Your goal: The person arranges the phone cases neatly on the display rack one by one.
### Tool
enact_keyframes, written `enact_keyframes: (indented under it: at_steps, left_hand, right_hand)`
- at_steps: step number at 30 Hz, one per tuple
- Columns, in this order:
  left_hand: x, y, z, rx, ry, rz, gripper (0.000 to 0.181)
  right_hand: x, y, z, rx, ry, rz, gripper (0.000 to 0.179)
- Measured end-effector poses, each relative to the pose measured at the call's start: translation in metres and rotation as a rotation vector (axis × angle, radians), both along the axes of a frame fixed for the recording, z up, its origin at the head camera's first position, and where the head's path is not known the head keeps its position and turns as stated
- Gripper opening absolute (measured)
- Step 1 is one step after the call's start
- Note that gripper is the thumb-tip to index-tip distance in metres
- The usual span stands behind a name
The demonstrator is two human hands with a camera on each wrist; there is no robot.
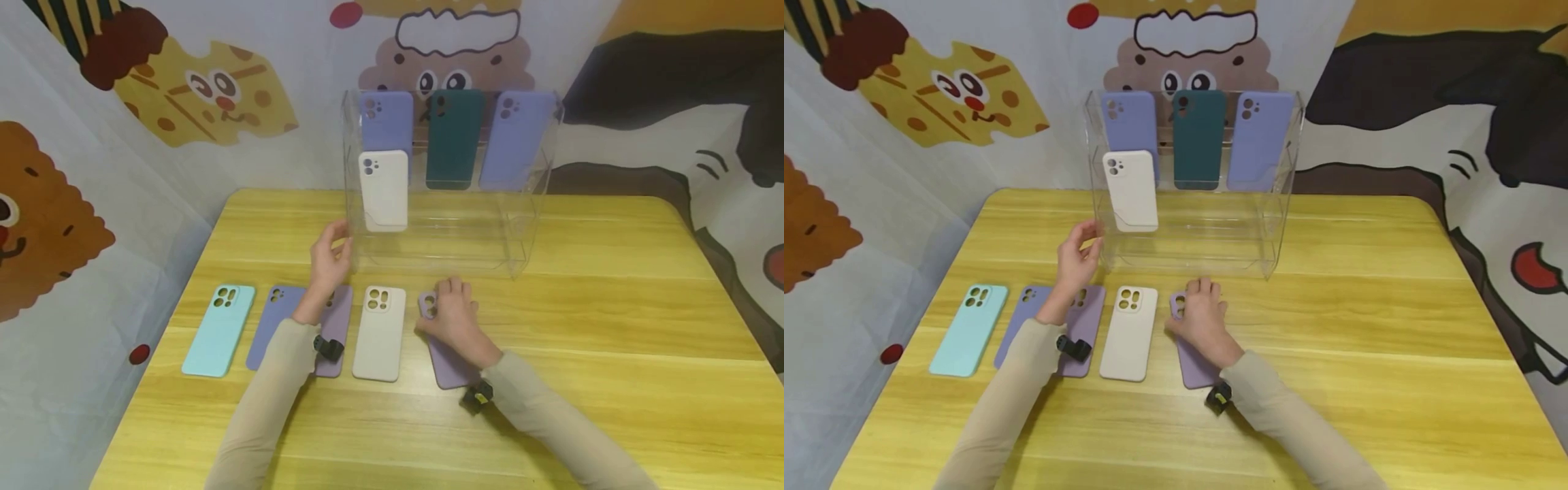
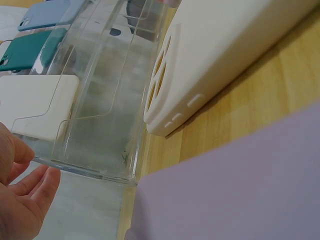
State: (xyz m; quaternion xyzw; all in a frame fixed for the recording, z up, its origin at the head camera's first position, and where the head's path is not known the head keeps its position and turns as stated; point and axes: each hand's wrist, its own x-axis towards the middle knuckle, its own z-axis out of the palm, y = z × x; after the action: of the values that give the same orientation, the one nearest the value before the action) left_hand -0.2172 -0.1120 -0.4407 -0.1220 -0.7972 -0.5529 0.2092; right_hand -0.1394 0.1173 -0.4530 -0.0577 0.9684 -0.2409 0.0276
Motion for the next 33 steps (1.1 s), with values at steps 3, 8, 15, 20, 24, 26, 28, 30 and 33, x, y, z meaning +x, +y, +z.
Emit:
enact_keyframes:
  at_steps: [3,8,15,20,24,26,28,30,33]
  left_hand:
    - [0.000,0.000,0.000,0.001,0.000,-0.003,0.030]
    - [0.000,0.000,-0.002,0.017,0.017,-0.009,0.030]
    - [0.011,0.005,0.017,0.004,0.016,-0.010,0.029]
    - [-0.001,0.000,-0.001,0.001,0.010,0.006,0.030]
    - [-0.001,-0.001,-0.002,0.002,0.008,0.009,0.030]
    - [-0.002,-0.001,-0.002,0.001,0.009,0.011,0.030]
    - [-0.002,-0.001,-0.002,0.004,0.003,0.010,0.031]
    - [-0.002,0.000,-0.002,0.007,-0.004,0.009,0.031]
    - [-0.001,0.000,-0.001,0.015,-0.014,0.008,0.031]
  right_hand:
    - [-0.002,0.002,0.003,-0.029,0.045,0.009,0.076]
    - [-0.006,0.006,0.012,-0.057,0.144,0.033,0.071]
    - [-0.008,0.009,0.027,-0.142,0.281,0.050,0.067]
    - [-0.014,0.010,0.042,-0.208,0.469,0.079,0.062]
    - [-0.024,0.012,0.053,-0.262,0.619,0.093,0.059]
    - [-0.029,0.013,0.060,-0.289,0.667,0.098,0.057]
    - [-0.033,0.013,0.066,-0.310,0.703,0.101,0.056]
    - [-0.038,0.013,0.073,-0.325,0.738,0.109,0.054]
    - [-0.045,0.013,0.084,-0.338,0.785,0.112,0.054]
